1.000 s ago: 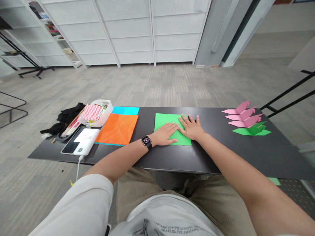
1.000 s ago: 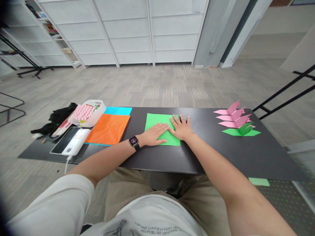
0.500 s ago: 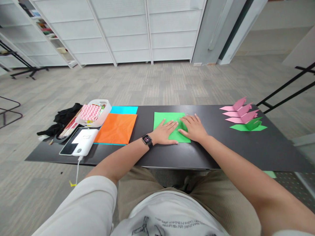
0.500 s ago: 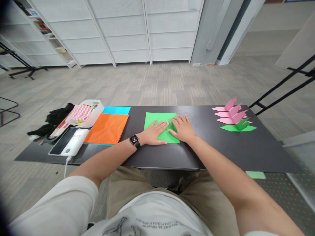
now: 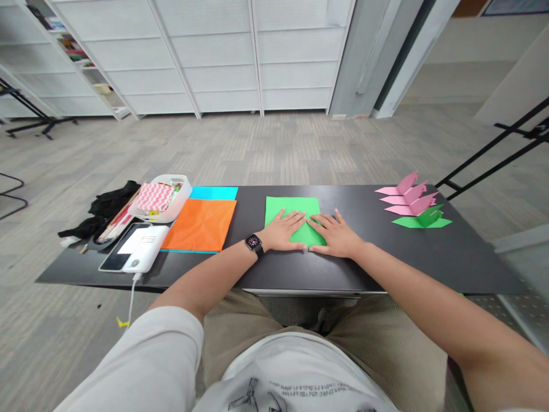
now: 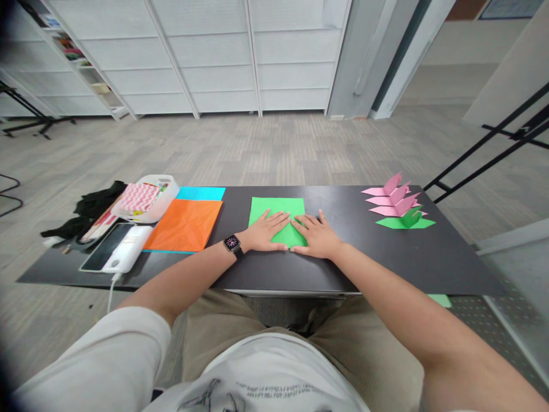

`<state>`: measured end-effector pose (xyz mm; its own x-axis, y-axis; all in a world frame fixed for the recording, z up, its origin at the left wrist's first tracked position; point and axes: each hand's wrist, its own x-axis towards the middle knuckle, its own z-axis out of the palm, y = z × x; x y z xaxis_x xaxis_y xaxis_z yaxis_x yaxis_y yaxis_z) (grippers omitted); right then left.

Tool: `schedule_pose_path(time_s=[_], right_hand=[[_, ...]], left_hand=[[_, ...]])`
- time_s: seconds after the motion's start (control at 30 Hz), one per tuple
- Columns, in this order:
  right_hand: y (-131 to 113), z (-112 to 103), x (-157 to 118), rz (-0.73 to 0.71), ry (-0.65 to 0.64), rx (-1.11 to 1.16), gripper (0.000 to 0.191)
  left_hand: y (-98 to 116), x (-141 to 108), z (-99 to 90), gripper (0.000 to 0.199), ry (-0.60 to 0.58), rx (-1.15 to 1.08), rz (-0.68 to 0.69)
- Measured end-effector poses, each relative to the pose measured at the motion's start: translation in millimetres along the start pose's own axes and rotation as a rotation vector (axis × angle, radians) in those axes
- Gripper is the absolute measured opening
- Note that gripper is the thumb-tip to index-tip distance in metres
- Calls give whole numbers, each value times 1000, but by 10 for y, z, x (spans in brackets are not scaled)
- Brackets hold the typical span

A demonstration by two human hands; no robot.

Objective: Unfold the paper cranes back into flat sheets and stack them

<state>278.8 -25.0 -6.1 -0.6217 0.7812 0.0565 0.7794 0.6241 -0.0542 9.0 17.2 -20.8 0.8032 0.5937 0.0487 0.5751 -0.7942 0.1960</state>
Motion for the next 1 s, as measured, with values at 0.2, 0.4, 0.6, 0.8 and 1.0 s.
schedule_pose_path(time_s=[0.2, 0.4, 0.6, 0.8, 1.0], right_hand=[[-4, -85, 102, 102, -21, 110, 63], [-53, 65, 86, 99, 76, 41, 74], [-43, 114, 33, 74, 79, 33, 79], [-60, 115, 39, 71, 70, 38, 77], [-52, 54, 60, 55, 48, 54, 76]], left_hand=[[23, 16, -7, 91, 10, -10, -32], [48, -12, 5, 102, 36, 29, -25], [42, -40, -15, 104, 34, 50, 9], [63, -163, -126, 84, 75, 106, -21], [30, -315, -109, 86, 21, 93, -44]])
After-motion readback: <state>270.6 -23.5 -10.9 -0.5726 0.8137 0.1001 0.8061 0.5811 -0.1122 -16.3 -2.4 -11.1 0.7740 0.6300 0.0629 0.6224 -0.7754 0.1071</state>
